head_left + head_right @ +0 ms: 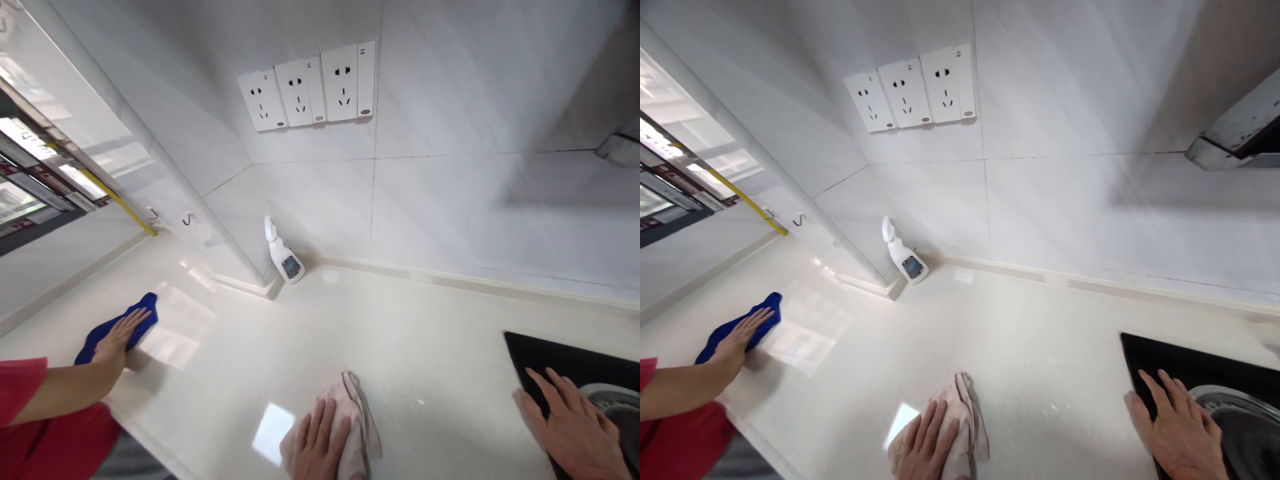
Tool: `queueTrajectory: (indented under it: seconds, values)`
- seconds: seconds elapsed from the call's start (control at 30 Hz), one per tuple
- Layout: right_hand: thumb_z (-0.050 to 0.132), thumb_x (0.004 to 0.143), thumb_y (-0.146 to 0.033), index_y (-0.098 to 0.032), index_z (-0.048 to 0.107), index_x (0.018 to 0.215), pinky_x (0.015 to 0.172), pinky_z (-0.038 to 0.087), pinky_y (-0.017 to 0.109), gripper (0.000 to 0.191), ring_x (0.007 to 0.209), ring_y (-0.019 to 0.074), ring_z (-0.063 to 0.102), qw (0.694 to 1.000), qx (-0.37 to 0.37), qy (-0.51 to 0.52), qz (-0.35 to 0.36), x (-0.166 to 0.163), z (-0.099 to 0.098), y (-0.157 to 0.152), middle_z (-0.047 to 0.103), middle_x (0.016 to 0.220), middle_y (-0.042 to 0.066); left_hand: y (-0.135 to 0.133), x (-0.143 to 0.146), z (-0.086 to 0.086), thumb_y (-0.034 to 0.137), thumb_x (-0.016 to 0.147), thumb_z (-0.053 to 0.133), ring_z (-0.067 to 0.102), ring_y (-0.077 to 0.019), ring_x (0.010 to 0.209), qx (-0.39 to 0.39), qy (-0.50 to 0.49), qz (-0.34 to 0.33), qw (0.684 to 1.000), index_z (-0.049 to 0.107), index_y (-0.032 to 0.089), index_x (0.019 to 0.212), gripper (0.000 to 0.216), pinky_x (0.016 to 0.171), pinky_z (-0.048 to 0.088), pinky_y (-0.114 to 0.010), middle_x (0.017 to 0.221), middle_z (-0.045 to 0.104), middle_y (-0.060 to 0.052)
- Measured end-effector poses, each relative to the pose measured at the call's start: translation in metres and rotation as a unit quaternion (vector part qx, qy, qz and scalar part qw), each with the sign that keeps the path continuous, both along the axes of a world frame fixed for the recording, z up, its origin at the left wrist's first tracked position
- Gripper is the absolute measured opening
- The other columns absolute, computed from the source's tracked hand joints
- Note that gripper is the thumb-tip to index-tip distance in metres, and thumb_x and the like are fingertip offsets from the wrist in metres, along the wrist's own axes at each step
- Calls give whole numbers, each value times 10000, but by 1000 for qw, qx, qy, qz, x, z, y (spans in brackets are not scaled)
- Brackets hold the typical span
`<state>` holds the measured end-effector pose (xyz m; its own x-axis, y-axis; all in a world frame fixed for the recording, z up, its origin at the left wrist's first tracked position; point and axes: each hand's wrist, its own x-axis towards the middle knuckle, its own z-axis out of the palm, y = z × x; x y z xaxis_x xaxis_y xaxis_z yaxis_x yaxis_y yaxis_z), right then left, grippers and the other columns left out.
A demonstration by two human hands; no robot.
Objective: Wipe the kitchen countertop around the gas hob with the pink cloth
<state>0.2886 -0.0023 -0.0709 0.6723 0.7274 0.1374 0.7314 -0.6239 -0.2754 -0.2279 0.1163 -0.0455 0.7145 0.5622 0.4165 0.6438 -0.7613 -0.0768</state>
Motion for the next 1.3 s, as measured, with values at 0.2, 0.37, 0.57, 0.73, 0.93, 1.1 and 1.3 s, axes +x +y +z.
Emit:
queueTrajectory:
  seconds: [0.2,0.37,0.57,0.73,0.93,1.1,1.3]
  values:
    - [222,949,-702,-214,580,1463,1214,315,672,794,1507,416,413,1000,-1,-15,-4,-3,-3,2,460,1634,149,11,-18,11,654,912,588,414,-353,1536,7,-1,6,1000,483,269,1587,783,1146,378,-484,1628,498,-148]
    - [189,960,-685,-187,581,1450,1209,324,656,802,1502,410,414,999,2,-40,5,-6,0,1,465,1622,164,34,-12,30,506,902,652,439,-338,1511,-15,1,61,998,516,282,1562,711,1109,408,-453,1639,490,-112]
    - [214,960,-660,-178,599,1449,1215,319,654,787,1510,410,400,1000,-6,-25,0,-7,2,3,468,1621,175,68,35,28,401,953,608,452,-364,1484,-55,-33,197,978,602,249,1475,543,1115,420,-531,1593,532,-138]
    - [223,952,-636,-195,587,1463,1225,301,660,767,1517,398,388,1000,-4,-22,-4,-9,4,4,465,1627,158,83,84,24,381,963,601,408,-396,1506,-94,-47,287,952,601,221,1481,542,1148,399,-591,1604,506,-168]
    - [252,948,-656,-208,582,1466,1226,302,651,760,1522,393,386,1000,0,-17,-1,-7,-1,4,467,1627,157,81,101,20,378,974,574,386,-415,1526,-93,-46,246,964,569,212,1519,571,1161,390,-613,1631,475,-175]
    - [193,950,-659,-183,591,1452,1225,310,642,798,1514,398,400,1000,-3,-31,1,-7,-1,5,472,1618,161,71,99,15,385,972,578,359,-390,1554,-93,-56,226,968,555,218,1530,584,1187,373,-602,1640,472,-163]
    - [213,951,-659,-177,584,1460,1236,294,651,793,1529,403,377,1000,2,-25,2,-7,-2,3,454,1633,173,48,103,16,403,955,611,334,-363,1574,-105,-68,191,974,518,251,1561,631,1207,353,-573,1665,453,-124]
